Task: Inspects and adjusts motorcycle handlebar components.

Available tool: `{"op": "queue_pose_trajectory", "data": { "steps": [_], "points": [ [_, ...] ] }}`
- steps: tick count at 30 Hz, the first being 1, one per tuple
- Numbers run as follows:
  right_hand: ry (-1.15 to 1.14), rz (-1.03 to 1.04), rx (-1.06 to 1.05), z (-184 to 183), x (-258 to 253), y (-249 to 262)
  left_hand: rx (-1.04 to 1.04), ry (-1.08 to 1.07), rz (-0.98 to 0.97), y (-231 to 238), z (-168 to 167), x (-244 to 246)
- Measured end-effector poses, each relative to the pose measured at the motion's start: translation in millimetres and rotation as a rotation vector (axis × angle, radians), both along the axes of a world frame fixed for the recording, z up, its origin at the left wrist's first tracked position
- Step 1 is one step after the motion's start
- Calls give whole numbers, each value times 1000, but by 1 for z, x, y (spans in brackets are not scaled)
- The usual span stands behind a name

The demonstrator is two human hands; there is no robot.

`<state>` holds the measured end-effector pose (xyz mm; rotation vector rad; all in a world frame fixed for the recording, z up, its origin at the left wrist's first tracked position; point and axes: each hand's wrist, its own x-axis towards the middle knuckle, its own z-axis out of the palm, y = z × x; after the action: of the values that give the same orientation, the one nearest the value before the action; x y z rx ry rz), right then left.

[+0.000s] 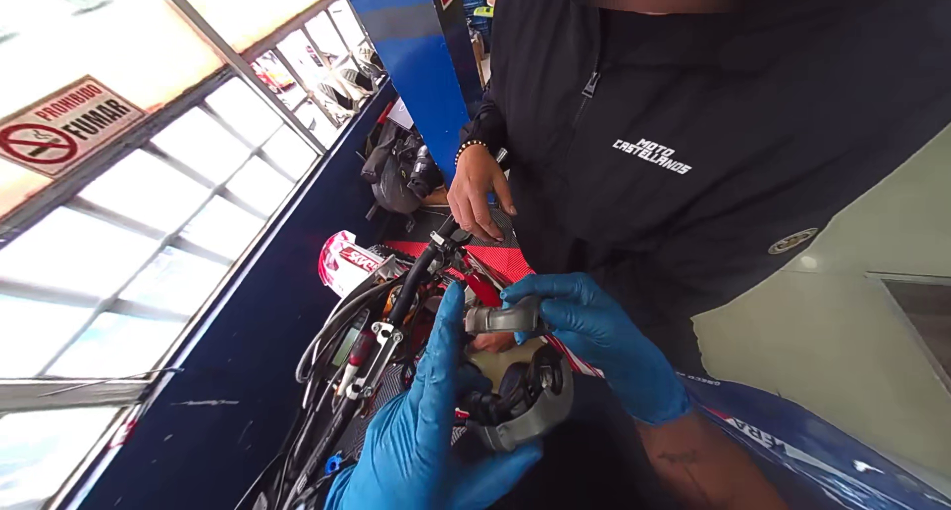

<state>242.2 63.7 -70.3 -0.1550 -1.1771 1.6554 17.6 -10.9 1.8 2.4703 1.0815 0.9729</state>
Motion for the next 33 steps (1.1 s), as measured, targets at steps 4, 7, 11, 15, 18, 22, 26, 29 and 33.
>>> {"op": "queue_pose_trajectory", "data": {
  "steps": [4,7,11,15,18,22,26,29,33],
  "points": [
    [-53,24,89,3,1,1,-7,-7,9,2,1,0],
    [-70,21,140,3,3,1,-29,-7,-14,3,3,0],
    [-77,82,176,-1,5,4,-59,4,-24,3,4,0],
    [-75,118,186,-3,6,6,-10,46,-7,3,4,2],
    [-83,108,207,-4,7,6,12,56,-45,5,5,3],
    [-69,93,210,-2,8,5,8,33,-77,6,4,6],
    [-31,50,134,4,6,-1,-54,-3,-99,7,4,7],
    [-39,-16,90,7,5,-9,-64,-13,-120,8,2,6],
    [-51,-54,76,8,6,-13,-25,-1,-114,9,1,6]
  ]
}}
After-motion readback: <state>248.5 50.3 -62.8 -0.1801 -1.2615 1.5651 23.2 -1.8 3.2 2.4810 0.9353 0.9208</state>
